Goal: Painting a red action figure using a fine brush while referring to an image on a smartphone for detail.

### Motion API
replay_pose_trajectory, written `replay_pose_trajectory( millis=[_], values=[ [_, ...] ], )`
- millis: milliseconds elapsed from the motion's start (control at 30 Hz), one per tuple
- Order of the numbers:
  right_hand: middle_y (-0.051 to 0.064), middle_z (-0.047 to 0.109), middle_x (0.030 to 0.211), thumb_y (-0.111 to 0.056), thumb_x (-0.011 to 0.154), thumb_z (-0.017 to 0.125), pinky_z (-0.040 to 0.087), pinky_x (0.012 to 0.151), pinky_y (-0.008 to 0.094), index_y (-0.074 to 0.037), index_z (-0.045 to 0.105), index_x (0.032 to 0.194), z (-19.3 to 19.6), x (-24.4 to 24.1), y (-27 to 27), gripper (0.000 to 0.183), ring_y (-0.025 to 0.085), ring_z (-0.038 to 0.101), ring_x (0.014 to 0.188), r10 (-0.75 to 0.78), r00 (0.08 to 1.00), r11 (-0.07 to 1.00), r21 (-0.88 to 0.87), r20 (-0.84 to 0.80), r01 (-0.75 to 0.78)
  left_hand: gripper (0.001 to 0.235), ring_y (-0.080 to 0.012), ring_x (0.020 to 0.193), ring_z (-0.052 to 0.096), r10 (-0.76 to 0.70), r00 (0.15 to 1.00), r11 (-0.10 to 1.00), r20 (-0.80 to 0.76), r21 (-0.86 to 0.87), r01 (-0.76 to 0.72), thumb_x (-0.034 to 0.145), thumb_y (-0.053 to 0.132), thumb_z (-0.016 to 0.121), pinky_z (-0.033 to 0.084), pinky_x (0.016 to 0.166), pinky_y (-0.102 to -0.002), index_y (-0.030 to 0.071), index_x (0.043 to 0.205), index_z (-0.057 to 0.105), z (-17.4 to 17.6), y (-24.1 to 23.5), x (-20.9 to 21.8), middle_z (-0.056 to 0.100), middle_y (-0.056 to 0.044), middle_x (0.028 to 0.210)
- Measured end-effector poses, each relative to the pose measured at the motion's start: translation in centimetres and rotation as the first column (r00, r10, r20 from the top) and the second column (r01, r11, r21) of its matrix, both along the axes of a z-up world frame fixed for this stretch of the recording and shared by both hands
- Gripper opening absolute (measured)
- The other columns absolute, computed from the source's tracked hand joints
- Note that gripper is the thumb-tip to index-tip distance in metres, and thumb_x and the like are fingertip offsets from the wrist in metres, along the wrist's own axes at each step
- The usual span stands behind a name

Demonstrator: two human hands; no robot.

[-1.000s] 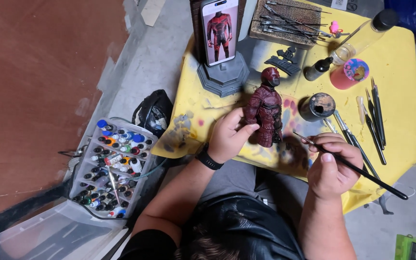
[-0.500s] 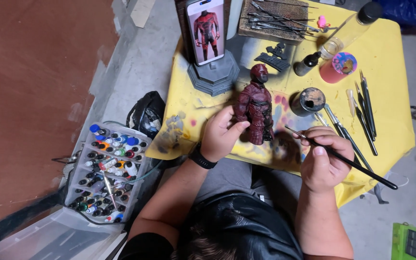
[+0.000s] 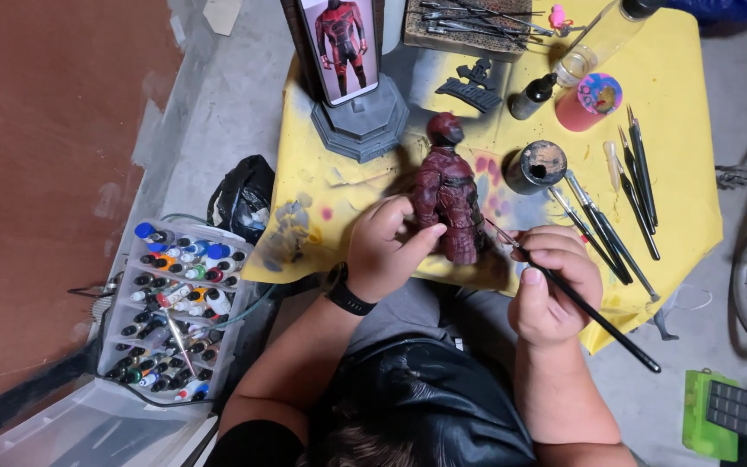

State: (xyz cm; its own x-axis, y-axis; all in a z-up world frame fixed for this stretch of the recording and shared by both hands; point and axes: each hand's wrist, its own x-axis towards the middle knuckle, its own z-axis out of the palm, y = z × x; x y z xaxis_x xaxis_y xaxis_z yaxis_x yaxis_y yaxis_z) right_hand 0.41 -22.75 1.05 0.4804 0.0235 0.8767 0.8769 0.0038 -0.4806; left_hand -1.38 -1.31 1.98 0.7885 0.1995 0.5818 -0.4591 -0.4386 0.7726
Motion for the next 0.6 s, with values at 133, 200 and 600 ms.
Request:
replay_pose_trajectory(
  millis=[133,200,600],
  values=[
    [0.026,0.062,0.075,-0.005,0.097,0.063,0.056,0.071,0.053,0.008,0.058,0.095,0.3,-1.0,1.2,0.014,0.037,0.059,0.07,-0.025,1.0,1.0,0.001,0.001,0.025,0.029,-0.0284,0.065,0.064,0.041,0.999,0.999,0.022,-0.016,-0.04,0.077,0.019,0.086,0.055,0.058,-0.034,0.008,0.072,0.059,0.2,-0.6,-0.4,0.059,-0.006,0.066],
    [0.026,0.062,0.077,-0.003,0.097,0.061,0.056,0.068,0.05,0.008,0.057,0.096,0.2,-1.3,1.7,0.012,0.036,0.061,0.071,-0.007,1.0,0.999,0.051,-0.015,0.008,0.027,-0.0267,0.065,0.062,0.108,0.993,0.994,0.039,-0.031,-0.106,0.076,0.018,0.085,0.054,0.061,-0.033,0.01,0.071,0.059,0.3,-1.0,-0.6,0.057,-0.005,0.067],
    [0.022,0.061,0.073,0.0,0.096,0.063,0.052,0.06,0.047,0.01,0.062,0.095,2.9,-1.2,3.6,0.011,0.035,0.063,0.061,-0.072,0.996,0.993,-0.091,0.046,0.076,0.025,-0.0331,0.087,0.068,0.049,0.998,0.99,0.036,-0.132,-0.044,0.081,0.025,0.085,0.056,0.079,-0.04,0.011,0.08,0.064,-2.2,-1.6,-1.0,0.064,-0.008,0.082]
  ],
)
